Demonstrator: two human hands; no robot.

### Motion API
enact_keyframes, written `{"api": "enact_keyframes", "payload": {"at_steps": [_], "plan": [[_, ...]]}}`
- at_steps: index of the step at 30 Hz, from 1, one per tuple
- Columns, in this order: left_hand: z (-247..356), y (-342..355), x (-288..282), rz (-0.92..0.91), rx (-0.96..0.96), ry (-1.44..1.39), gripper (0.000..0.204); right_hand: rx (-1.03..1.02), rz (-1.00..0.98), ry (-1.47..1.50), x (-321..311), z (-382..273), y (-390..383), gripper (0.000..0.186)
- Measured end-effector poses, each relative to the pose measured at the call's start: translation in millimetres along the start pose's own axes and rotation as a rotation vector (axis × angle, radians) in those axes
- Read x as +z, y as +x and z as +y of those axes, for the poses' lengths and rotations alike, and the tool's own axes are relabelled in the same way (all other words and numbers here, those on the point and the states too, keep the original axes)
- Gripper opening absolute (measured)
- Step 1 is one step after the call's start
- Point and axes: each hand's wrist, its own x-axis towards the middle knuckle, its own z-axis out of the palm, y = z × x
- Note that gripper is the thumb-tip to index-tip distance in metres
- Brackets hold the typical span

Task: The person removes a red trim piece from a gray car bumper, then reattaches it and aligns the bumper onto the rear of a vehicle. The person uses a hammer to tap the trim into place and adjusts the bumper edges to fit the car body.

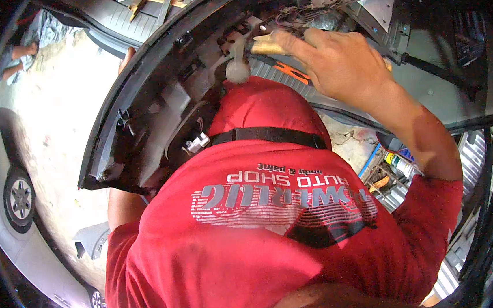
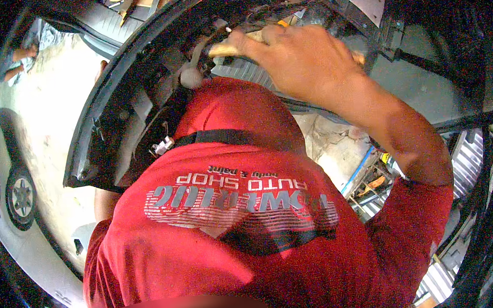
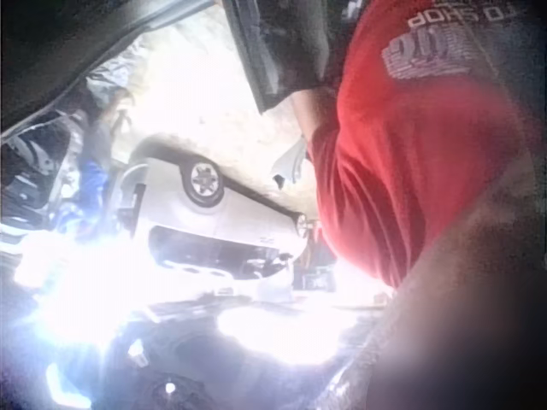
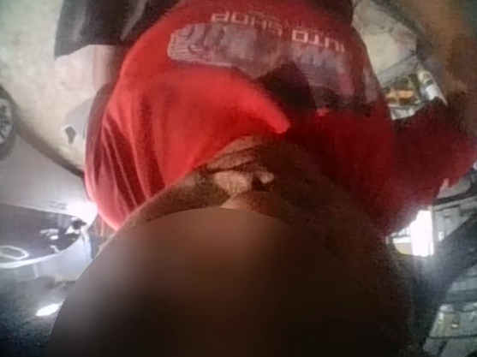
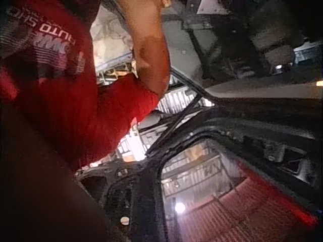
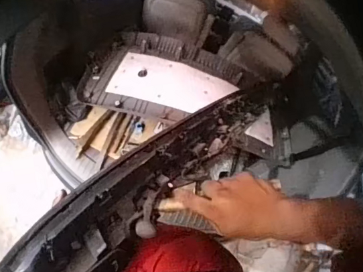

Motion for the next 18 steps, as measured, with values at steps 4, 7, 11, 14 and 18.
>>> {"api": "enact_keyframes", "payload": {"at_steps": [4, 7, 11, 14, 18], "plan": [[-1, 3, 0, 0.001, 0.013, -0.005, 0.065, -0.081, 0.027, -0.020, 9, 3, -2, 0.050], [0, 2, 1, 0.005, 0.000, 0.000, 0.065, 0.027, -0.032, -0.064, 13, 4, -4, 0.052], [2, -1, 2, 0.008, 0.012, 0.002, 0.065, -0.029, 0.024, -0.021, 12, 3, -3, 0.049], [0, -3, 4, 0.020, 0.002, 0.009, 0.065, 0.089, -0.005, -0.022, 5, 3, 2, 0.049], [-2, -3, 4, 0.019, 0.005, 0.012, 0.066, -0.047, -0.146, 0.058, -5, -2, 3, 0.055]]}}
